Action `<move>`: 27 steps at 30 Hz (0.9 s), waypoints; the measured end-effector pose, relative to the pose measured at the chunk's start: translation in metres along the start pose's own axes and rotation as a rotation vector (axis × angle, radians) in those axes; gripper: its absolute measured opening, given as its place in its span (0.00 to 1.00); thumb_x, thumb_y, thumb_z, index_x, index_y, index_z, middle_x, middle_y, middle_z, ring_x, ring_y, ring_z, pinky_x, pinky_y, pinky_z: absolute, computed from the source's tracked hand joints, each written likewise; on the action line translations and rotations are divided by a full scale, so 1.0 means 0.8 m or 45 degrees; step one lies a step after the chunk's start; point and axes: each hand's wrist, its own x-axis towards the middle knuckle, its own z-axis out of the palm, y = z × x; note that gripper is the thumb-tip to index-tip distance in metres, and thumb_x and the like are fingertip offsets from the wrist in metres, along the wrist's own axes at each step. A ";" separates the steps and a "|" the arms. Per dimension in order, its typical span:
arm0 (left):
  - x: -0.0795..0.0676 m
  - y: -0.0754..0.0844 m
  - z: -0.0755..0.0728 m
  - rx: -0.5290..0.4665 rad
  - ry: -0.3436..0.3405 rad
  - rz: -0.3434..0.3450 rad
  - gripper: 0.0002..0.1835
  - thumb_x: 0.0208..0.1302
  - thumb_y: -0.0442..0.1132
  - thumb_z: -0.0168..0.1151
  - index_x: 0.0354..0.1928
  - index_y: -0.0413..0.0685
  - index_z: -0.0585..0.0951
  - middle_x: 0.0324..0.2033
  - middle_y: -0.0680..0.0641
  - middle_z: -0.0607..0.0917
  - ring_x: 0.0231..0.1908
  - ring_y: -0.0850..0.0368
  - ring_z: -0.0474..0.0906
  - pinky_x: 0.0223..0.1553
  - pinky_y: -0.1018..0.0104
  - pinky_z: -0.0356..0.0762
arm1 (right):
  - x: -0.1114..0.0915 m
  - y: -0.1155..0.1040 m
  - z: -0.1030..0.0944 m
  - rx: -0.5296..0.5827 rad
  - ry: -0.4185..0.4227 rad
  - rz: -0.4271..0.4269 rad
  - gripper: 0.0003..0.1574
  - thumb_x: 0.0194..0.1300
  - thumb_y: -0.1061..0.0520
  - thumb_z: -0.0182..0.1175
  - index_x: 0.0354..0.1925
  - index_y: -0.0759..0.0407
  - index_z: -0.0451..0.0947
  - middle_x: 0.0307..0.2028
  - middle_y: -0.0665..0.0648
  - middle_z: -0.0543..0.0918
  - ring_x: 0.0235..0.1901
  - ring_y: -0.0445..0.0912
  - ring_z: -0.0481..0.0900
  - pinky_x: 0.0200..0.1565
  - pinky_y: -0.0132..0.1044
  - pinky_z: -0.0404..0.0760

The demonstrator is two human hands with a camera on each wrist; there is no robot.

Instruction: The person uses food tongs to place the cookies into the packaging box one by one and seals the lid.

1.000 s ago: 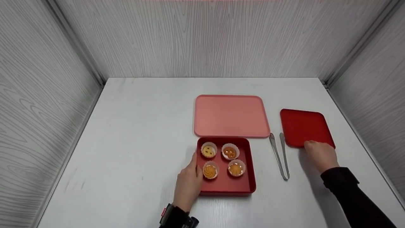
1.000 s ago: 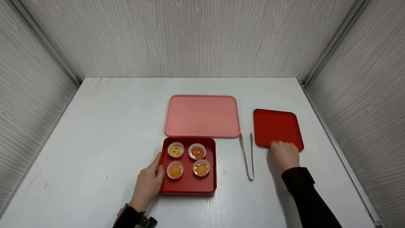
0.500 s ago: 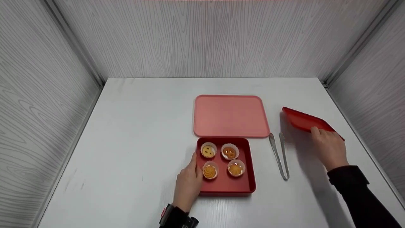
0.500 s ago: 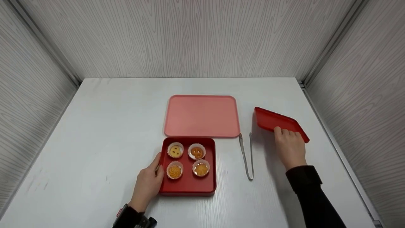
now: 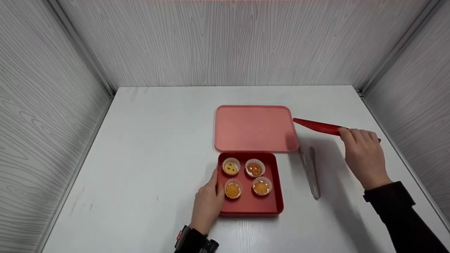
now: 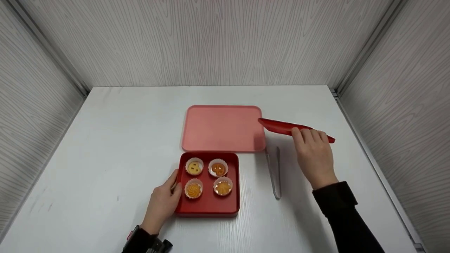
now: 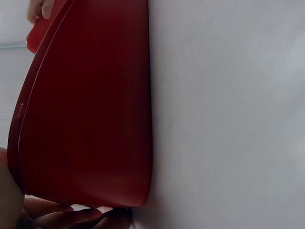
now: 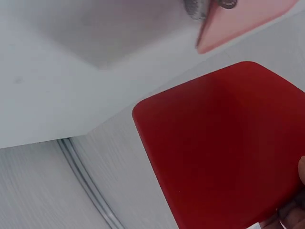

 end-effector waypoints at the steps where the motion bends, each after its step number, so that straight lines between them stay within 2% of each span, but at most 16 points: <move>1: 0.001 0.000 -0.001 -0.014 -0.013 -0.016 0.28 0.73 0.38 0.59 0.73 0.39 0.70 0.45 0.37 0.88 0.29 0.59 0.77 0.33 0.60 0.78 | 0.005 -0.005 -0.003 0.019 0.015 -0.009 0.08 0.71 0.71 0.57 0.48 0.71 0.76 0.33 0.70 0.79 0.34 0.66 0.77 0.40 0.57 0.73; 3: 0.002 0.002 -0.004 -0.038 -0.043 -0.049 0.29 0.74 0.40 0.59 0.73 0.40 0.70 0.53 0.36 0.86 0.35 0.56 0.80 0.38 0.56 0.81 | 0.015 -0.015 -0.008 0.060 0.056 -0.016 0.10 0.70 0.72 0.58 0.49 0.70 0.77 0.33 0.69 0.79 0.33 0.65 0.77 0.39 0.56 0.72; 6: 0.004 0.005 -0.011 -0.042 -0.082 -0.087 0.29 0.74 0.42 0.59 0.73 0.40 0.70 0.58 0.36 0.84 0.43 0.51 0.84 0.45 0.51 0.82 | 0.029 -0.028 -0.015 0.117 0.123 -0.015 0.17 0.65 0.77 0.59 0.50 0.67 0.80 0.33 0.67 0.80 0.33 0.64 0.78 0.39 0.56 0.70; 8: 0.006 0.007 -0.017 -0.024 -0.082 -0.090 0.29 0.75 0.44 0.59 0.73 0.40 0.71 0.58 0.36 0.83 0.48 0.47 0.85 0.49 0.49 0.82 | 0.037 -0.036 -0.020 0.154 0.151 -0.013 0.23 0.61 0.81 0.59 0.52 0.66 0.81 0.34 0.67 0.81 0.34 0.63 0.79 0.40 0.56 0.68; 11: 0.013 0.011 -0.030 0.012 -0.052 -0.060 0.28 0.75 0.46 0.58 0.71 0.39 0.73 0.60 0.36 0.82 0.56 0.42 0.82 0.54 0.48 0.80 | 0.048 -0.046 -0.027 0.222 0.167 -0.013 0.28 0.61 0.83 0.55 0.54 0.64 0.82 0.35 0.66 0.82 0.35 0.62 0.80 0.42 0.56 0.67; 13: 0.019 0.014 -0.040 0.024 -0.015 -0.001 0.27 0.75 0.46 0.59 0.70 0.39 0.74 0.61 0.37 0.82 0.59 0.42 0.81 0.57 0.49 0.79 | 0.055 -0.053 -0.032 0.265 0.172 -0.014 0.28 0.62 0.82 0.54 0.54 0.63 0.83 0.35 0.65 0.82 0.35 0.61 0.79 0.42 0.56 0.65; 16: 0.028 0.021 -0.055 0.022 0.043 0.134 0.25 0.76 0.46 0.59 0.68 0.40 0.77 0.60 0.39 0.83 0.58 0.45 0.81 0.57 0.50 0.79 | 0.065 -0.062 -0.040 0.318 0.159 -0.031 0.31 0.60 0.84 0.55 0.55 0.62 0.83 0.35 0.65 0.81 0.36 0.59 0.79 0.43 0.56 0.64; 19: 0.037 0.028 -0.067 -0.029 0.073 0.292 0.25 0.76 0.45 0.58 0.68 0.40 0.77 0.57 0.39 0.85 0.42 0.51 0.86 0.50 0.55 0.82 | 0.076 -0.071 -0.048 0.365 0.134 -0.065 0.35 0.55 0.86 0.57 0.56 0.62 0.82 0.36 0.64 0.81 0.37 0.58 0.78 0.43 0.55 0.62; 21: 0.043 0.035 -0.074 -0.074 0.070 0.389 0.25 0.76 0.45 0.58 0.69 0.40 0.76 0.57 0.40 0.85 0.41 0.53 0.86 0.49 0.56 0.82 | 0.084 -0.078 -0.052 0.402 0.118 -0.090 0.37 0.53 0.86 0.58 0.57 0.62 0.82 0.35 0.63 0.81 0.37 0.57 0.78 0.43 0.53 0.62; 23: 0.049 0.042 -0.079 -0.132 0.040 0.467 0.26 0.77 0.45 0.57 0.71 0.40 0.74 0.58 0.41 0.84 0.44 0.53 0.85 0.51 0.57 0.81 | 0.091 -0.086 -0.055 0.442 0.092 -0.114 0.37 0.53 0.85 0.60 0.58 0.61 0.82 0.35 0.63 0.80 0.37 0.57 0.78 0.43 0.52 0.61; 26: 0.057 0.055 -0.084 -0.206 -0.038 0.539 0.28 0.78 0.47 0.56 0.73 0.42 0.71 0.62 0.44 0.82 0.62 0.53 0.78 0.61 0.57 0.76 | 0.100 -0.097 -0.059 0.500 0.048 -0.139 0.36 0.55 0.82 0.62 0.60 0.60 0.82 0.34 0.61 0.80 0.37 0.54 0.77 0.42 0.50 0.60; 27: 0.060 0.060 -0.084 -0.234 -0.072 0.556 0.29 0.78 0.48 0.55 0.74 0.42 0.70 0.63 0.45 0.81 0.63 0.54 0.77 0.62 0.57 0.75 | 0.102 -0.100 -0.060 0.519 0.033 -0.145 0.35 0.56 0.81 0.63 0.60 0.60 0.82 0.34 0.61 0.80 0.36 0.53 0.77 0.42 0.49 0.60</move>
